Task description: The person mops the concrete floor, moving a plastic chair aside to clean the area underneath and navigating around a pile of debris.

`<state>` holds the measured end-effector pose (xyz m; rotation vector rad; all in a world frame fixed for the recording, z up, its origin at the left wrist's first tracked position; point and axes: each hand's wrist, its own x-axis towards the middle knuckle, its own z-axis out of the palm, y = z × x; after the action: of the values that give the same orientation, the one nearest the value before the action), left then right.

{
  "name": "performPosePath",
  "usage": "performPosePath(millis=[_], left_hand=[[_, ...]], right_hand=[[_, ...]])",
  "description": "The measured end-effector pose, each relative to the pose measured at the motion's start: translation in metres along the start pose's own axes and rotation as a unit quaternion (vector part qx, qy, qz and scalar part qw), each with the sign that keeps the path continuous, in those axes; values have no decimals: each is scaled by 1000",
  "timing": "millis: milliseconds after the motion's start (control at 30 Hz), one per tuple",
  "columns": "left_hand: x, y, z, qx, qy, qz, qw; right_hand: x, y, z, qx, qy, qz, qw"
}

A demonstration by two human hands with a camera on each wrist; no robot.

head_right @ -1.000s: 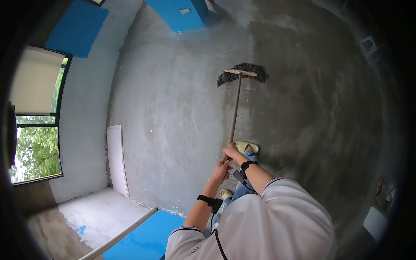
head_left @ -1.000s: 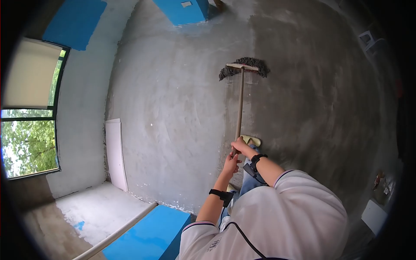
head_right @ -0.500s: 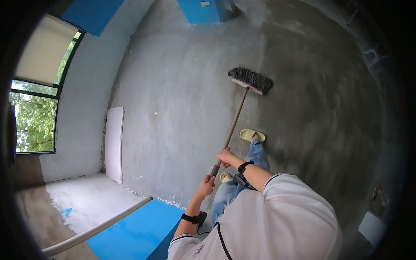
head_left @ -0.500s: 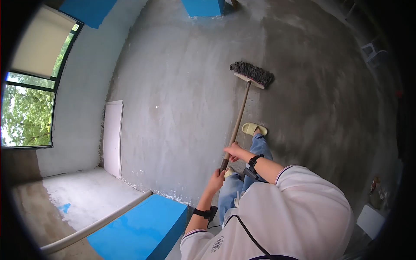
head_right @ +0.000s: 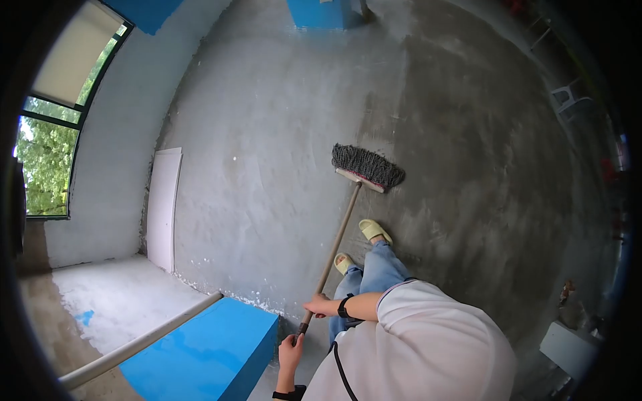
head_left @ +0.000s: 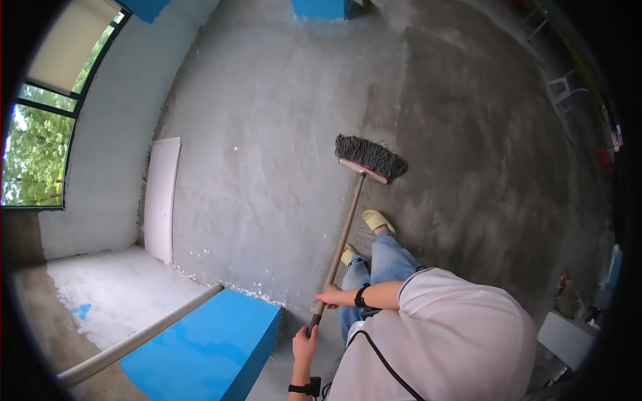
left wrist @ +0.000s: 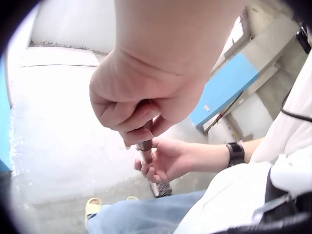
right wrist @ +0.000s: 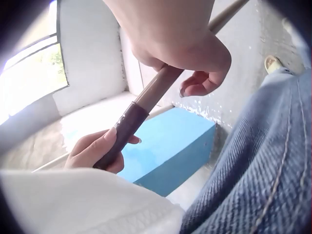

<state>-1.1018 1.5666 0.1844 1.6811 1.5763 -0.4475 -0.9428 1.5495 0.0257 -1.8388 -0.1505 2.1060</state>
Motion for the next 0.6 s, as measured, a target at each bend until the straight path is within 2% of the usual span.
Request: performPosePath(millis=[67,133,200,267,300,333,467,533,600], left_hand=[[7,-10,21,-10,23,18,1000],[12,0,32,-20,6,9,1000],[16,22,37,-13,16,23,1000],[21,53,35,9,-13,19,1000],[27,66,35,6,-18,23,1000],[35,80,38,9,-21,27,999],[76,137,74,-16,-13,60,998],[101,173,109,-62,-56,71,994],[125,222,137,-60,-71,100,991]], right_hand=[[6,7,-3,4,13,-18,1000],[21,17,-2,34,148,-21,988],[28,22,-17,23,138,-34,990],[27,18,-34,-4,240,-83,967],[27,12,-55,26,158,-44,986],[32,12,-69,30,161,-44,985],[59,1,-139,50,269,-137,952],[80,2,-204,120,176,-105,971],[67,-15,-276,104,202,-81,970]])
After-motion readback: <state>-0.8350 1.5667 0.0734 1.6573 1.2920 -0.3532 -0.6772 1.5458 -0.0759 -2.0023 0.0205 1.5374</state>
